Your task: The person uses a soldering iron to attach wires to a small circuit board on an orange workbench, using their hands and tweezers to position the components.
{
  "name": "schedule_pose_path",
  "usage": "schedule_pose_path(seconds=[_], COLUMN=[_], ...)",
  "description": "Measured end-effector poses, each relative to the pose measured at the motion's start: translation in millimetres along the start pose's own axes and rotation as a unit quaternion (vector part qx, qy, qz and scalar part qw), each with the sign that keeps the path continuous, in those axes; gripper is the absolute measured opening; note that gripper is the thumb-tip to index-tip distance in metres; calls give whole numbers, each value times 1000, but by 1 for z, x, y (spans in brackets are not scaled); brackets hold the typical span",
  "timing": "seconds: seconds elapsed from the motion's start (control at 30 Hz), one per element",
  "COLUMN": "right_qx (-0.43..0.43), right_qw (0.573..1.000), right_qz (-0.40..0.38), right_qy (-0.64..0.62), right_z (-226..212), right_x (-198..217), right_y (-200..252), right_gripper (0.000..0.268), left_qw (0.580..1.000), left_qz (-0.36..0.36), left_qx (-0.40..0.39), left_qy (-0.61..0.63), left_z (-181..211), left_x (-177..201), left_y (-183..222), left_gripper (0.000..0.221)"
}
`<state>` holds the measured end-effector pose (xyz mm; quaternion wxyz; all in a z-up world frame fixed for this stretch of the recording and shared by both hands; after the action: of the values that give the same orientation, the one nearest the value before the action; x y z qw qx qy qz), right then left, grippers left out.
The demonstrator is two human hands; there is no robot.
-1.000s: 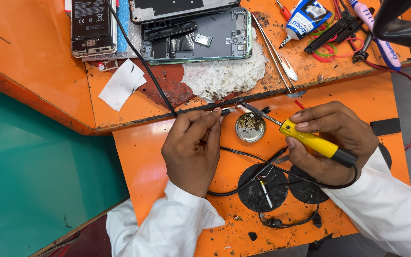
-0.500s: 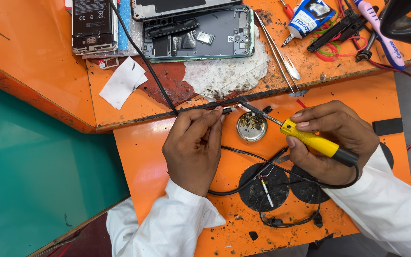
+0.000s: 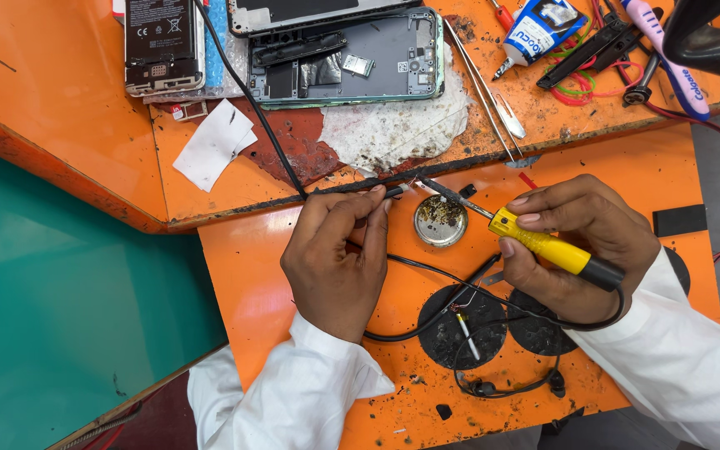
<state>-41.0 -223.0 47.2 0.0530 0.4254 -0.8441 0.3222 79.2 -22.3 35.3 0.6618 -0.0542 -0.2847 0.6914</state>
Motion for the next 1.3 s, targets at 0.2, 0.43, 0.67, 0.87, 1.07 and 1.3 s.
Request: schedule_pose_path(seconds=[0.2,0.43,0.67,0.87,1.07,1.3], right_qx=[15,19,26,27,31,39], right_qw=[1000,1000,1000,1000,1000,999], right_qz=[0,-3,2,3,1,-2], right_qy=[6,14,13,0,4,14], right_z=[-2,-4,-3,-3,-4,-6], right_x=[-1,-1,-1,-2,-2,-2], right_y=[-1,-1,0,2,2,0], right_gripper=[23,24,24,23,24,25], left_qw=[1000,998,998,998,996,996], left_qz=[-11,-21,-27,-16,-16,-24], left_qx=[8,9,12,2,-42,-11], left_qy=[-23,-57,-63,-69,-78,-81], left_z=[-1,-1,-1,0,6,3], left_x=[-1,-2,-4,-4,-8,-7], left_y=[1,0,-1,0,1,0], left_gripper=[10,14,16,18,18,18])
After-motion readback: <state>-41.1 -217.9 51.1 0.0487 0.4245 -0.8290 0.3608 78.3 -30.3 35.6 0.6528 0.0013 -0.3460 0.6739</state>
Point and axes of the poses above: each hand's wrist, its own y-axis away from the middle knuckle, its own x-axis out of the back of the hand, z = x × y, the point moved 9 cm from there along -y, towards the middle knuckle, and after that the axes turned 13 degrees about z, right-handed, at the moved point
